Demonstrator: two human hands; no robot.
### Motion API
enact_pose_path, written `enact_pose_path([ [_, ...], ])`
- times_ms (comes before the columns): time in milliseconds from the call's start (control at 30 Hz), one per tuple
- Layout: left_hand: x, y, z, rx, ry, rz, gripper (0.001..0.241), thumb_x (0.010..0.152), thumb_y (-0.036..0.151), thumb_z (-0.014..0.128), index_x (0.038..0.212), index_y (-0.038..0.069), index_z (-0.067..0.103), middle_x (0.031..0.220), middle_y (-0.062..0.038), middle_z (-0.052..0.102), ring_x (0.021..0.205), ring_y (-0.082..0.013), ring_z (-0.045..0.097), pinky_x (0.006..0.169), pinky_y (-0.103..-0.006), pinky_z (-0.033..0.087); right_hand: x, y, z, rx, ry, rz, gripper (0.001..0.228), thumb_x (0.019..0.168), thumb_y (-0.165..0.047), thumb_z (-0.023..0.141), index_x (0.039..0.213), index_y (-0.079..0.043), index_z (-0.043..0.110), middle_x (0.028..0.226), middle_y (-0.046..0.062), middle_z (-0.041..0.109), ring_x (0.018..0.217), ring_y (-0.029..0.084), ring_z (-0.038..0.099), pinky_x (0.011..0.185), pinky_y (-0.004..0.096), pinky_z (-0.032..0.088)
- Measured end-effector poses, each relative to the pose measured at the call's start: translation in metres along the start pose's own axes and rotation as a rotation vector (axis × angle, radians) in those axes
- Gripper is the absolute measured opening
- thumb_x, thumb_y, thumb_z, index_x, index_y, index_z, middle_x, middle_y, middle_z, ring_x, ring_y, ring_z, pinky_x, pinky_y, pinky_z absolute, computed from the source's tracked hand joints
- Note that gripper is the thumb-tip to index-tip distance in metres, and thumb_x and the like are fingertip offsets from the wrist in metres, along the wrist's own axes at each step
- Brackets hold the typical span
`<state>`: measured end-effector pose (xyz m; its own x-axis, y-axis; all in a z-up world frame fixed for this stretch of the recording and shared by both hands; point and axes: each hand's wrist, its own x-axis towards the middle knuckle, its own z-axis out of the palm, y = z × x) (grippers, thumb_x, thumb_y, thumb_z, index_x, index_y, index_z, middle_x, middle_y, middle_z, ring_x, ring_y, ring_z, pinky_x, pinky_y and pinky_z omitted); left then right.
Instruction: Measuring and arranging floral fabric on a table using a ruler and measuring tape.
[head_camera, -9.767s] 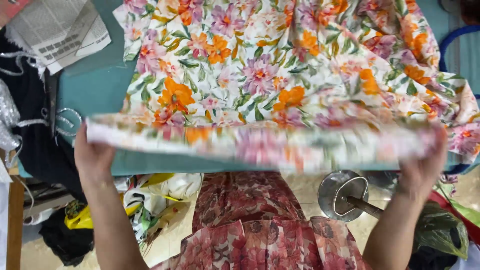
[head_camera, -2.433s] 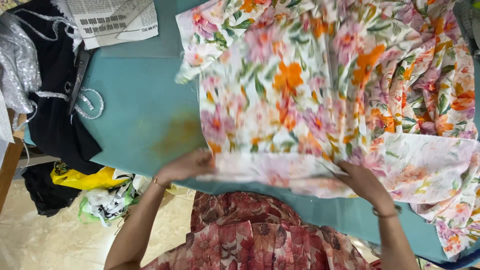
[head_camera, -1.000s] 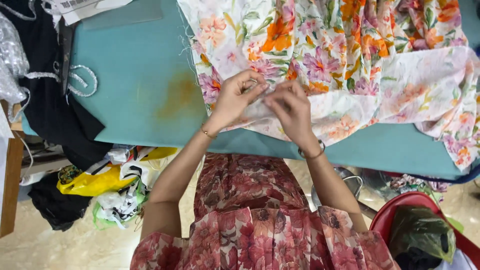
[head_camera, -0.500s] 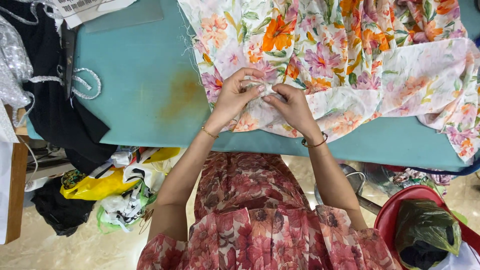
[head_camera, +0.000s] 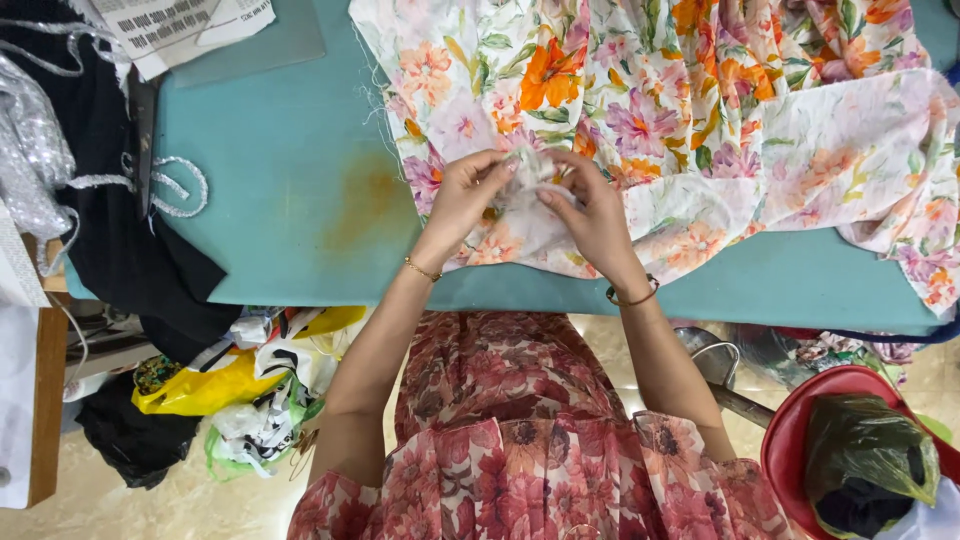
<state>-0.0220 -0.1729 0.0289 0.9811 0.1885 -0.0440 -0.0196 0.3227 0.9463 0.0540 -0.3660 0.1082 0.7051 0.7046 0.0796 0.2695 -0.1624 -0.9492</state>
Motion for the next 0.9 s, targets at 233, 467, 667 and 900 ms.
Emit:
enact_pose_path([
  [233,0.008,-0.024,0.006,-0.011,0.148,-0.002,0.026,0.104,0.016,0.067,0.122,-0.002,0.073,0.093,0.006,0.067,0.079,-0.0003,0.053,0.067,-0.0193,0.044,-0.014,-0.029,-0.007,-0.120,0.042,0.067,0.015,0.098,-0.007,0.073,0.111,-0.001,0.073,0.098,0.004,0.074,0.086,0.008,0.069,0.074,0.024,0.056],
  [467,0.018,-0.052,0.011,-0.219,0.077,-0.059,0.027,0.099,0.011,0.066,0.122,-0.002,0.068,0.106,0.000,0.073,0.089,-0.0047,0.065,0.076,-0.0231,0.055,0.007,-0.020,-0.015,0.092,-0.089,-0.042,0.013,0.097,-0.005,0.075,0.109,-0.001,0.074,0.108,0.005,0.076,0.099,0.011,0.070,0.088,0.027,0.057],
  [667,0.004,-0.016,0.023,0.004,0.050,0.046,0.028,0.108,0.014,0.059,0.127,-0.004,0.069,0.109,-0.002,0.073,0.096,-0.0052,0.064,0.084,-0.0224,0.053,0.016,-0.003,-0.013,0.067,0.087,-0.050,0.022,0.099,-0.005,0.074,0.120,0.000,0.068,0.115,0.003,0.072,0.105,0.010,0.068,0.093,0.026,0.056],
  [900,-0.001,-0.016,0.032,0.073,0.139,0.022,0.032,0.107,0.016,0.058,0.128,-0.005,0.069,0.104,0.001,0.070,0.092,-0.0037,0.060,0.078,-0.0213,0.051,0.018,0.005,-0.014,0.211,0.112,0.027,0.031,0.098,-0.004,0.074,0.128,-0.001,0.068,0.112,0.000,0.068,0.101,0.006,0.061,0.087,0.024,0.053],
])
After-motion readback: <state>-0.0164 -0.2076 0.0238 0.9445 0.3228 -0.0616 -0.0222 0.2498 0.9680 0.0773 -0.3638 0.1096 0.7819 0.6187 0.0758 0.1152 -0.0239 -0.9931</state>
